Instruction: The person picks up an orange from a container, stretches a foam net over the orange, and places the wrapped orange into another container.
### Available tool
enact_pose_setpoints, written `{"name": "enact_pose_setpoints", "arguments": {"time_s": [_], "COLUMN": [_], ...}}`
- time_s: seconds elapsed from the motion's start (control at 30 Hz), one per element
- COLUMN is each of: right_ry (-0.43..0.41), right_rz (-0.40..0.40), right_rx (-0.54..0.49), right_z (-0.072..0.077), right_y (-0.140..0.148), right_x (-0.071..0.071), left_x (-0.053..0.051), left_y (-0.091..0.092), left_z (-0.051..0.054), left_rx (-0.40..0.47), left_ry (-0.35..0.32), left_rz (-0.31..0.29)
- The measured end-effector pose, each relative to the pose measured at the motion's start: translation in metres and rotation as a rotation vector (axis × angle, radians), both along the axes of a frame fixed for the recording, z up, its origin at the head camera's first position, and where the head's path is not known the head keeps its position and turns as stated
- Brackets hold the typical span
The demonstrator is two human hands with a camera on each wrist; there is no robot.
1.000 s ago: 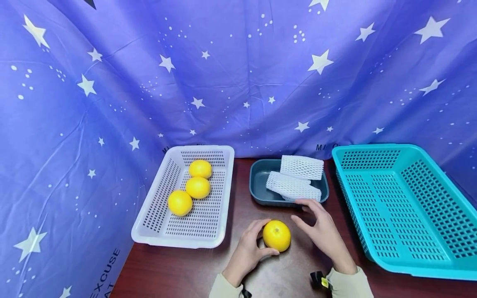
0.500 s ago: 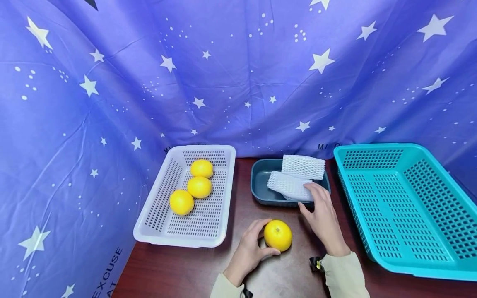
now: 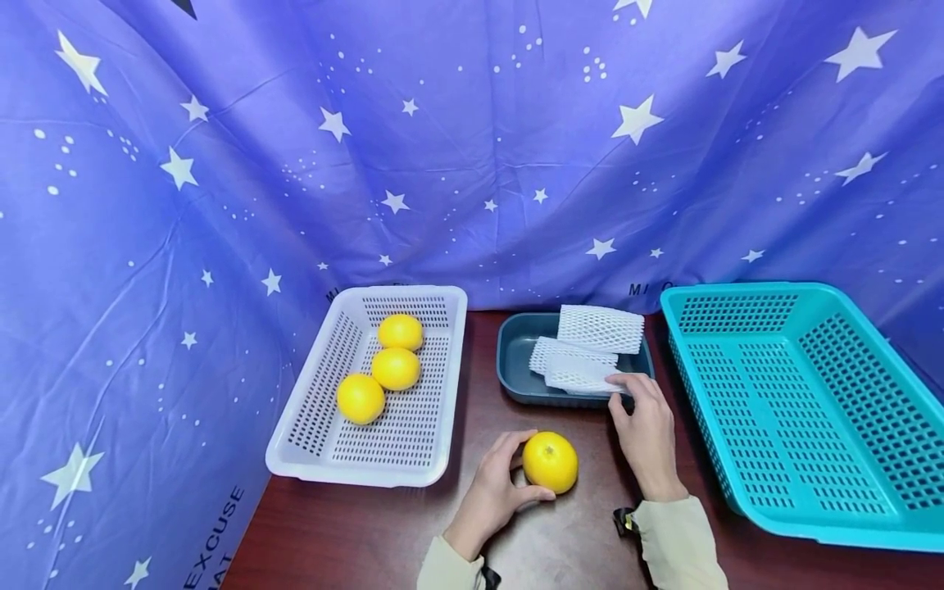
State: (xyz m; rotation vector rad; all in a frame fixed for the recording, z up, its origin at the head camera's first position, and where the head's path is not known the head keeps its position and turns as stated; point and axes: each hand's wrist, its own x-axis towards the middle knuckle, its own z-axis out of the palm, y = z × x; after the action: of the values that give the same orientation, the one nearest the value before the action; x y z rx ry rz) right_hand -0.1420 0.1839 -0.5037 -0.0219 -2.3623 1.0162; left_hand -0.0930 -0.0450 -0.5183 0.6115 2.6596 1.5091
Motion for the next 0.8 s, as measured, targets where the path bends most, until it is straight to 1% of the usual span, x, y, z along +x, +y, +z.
{"name": "enact_pose_setpoints", "arguments": {"time_s": [0.17,0.3,0.57,0.73,0.8], "right_ry": [0.046,0.088,0.114,0.123,0.124], "right_rz": [-0.013,-0.009,0.003,0.001,0.003], "right_rx": [-0.052,-0.108,-0.116,-0.142,-0.157], "right_z": [0.006,0.012,0.022,0.027,0.029], "right_y": [-0.001,-0.002,-0.004,-0.004,-0.004], "right_x": [0.007,0.013,0.028,0.035,0.038], "left_x": [0.001,0.001,0.004,0.006,0.006], "left_y": [0.001,0.002,0.004,0.004,0.004], "left_z": [0.000,-0.001,-0.003,-0.002,-0.002], "left_rx": [0.019,0.014,-0.060,-0.146,-0.163], "left_ry": [-0.037,-0.024,0.036,0.131,0.151], "left_rz": [-0.006,-0.006,0.020,0.036,0.035]}}
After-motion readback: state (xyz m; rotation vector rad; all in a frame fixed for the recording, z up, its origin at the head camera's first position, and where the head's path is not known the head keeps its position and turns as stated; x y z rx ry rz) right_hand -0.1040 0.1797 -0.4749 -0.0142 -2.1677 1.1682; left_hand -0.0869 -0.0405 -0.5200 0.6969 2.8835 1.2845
